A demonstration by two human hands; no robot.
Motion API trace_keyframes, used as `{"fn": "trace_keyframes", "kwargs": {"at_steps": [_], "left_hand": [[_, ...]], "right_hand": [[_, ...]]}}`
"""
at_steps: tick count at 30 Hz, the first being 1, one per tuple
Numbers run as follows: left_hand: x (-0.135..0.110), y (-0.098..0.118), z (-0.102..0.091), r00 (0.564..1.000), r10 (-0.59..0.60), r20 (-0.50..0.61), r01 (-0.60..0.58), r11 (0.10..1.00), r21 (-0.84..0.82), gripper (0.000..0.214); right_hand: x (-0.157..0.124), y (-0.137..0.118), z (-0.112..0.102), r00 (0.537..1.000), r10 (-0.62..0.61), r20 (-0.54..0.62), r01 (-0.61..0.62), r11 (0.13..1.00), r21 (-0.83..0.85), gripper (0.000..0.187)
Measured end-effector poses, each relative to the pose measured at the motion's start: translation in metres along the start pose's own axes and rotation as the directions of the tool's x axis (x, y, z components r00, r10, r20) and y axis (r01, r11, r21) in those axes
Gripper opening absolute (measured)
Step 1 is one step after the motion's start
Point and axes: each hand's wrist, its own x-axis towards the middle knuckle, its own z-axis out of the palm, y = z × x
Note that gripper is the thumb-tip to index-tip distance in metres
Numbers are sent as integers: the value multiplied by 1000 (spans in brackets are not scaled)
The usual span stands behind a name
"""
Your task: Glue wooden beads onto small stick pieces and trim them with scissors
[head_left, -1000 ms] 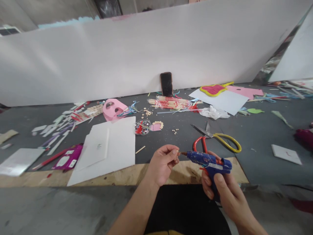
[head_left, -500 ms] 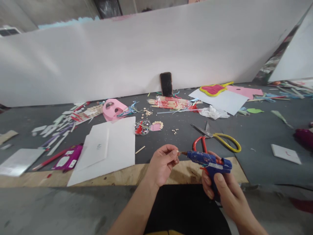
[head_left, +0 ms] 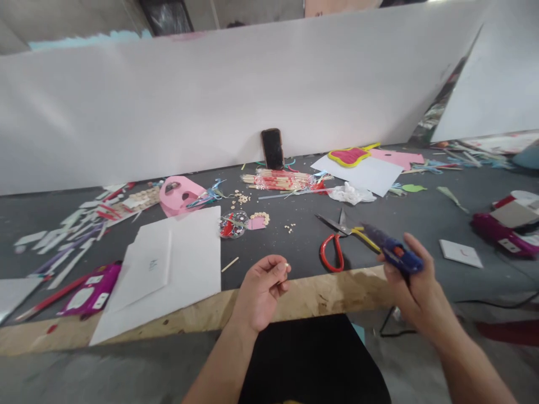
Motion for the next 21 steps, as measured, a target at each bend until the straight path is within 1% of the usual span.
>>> {"fn": "trace_keyframes", "kwargs": {"at_steps": [1,2,3,4,5,6,7,8,10,11,12,13,15,16,17,19,21], "left_hand": [[-2,0,-2,1000,-2,-9,2,1000,1,15],[-3,1,-3,1000,-1,-13,1,1000,1,15],[-4,1,-5,1000,4,-14,-4,1000,-2,15],[-6,0,-6,1000,11,-17,-11,1000,-7,16],[-6,0,-7,1000,16,-20,-17,1000,-14,16],[-7,0,-9,999,21,-24,-22,1000,-20,16],[-7,0,-10,999,26,-28,-26,999,-27,17],[-8,0,-12,999,28,-32,-29,999,-34,17],[-8,2,-15,998,36,-46,-38,998,-48,18],[-9,3,-17,998,43,-56,-46,997,-54,18],[-9,4,-18,997,50,-66,-54,997,-60,19],[-10,5,-19,996,55,-73,-60,996,-66,19],[-12,7,-22,995,62,-76,-69,994,-79,20],[-13,7,-23,995,63,-73,-69,994,-86,20],[-14,7,-24,995,64,-70,-70,993,-94,19],[-19,8,-27,995,71,-71,-79,991,-105,19],[-24,8,-31,993,83,-83,-92,990,-111,19]], "right_hand": [[13,7,-7,997,-74,-22,63,943,-328,70],[25,14,-14,984,-177,-18,140,831,-538,67],[37,21,-19,967,-250,45,212,701,-681,64],[47,26,-23,955,-275,116,260,577,-774,60],[56,30,-26,945,-281,164,287,484,-827,57],[63,32,-30,941,-271,201,305,426,-852,55],[68,33,-32,940,-257,225,314,392,-865,54],[71,31,-35,940,-251,233,316,374,-872,54],[74,21,-39,933,-276,233,329,383,-863,50],[74,13,-39,925,-303,231,342,392,-854,45],[74,3,-36,909,-342,239,376,424,-824,39],[73,-8,-29,890,-367,269,423,448,-788,35],[74,-30,-7,847,-399,351,519,479,-707,30],[75,-39,9,817,-386,428,576,562,-593,28],[77,-47,26,793,-371,482,604,581,-545,26],[86,-57,61,752,-340,565,637,593,-491,23],[96,-60,93,727,-295,620,646,599,-473,20]]}}
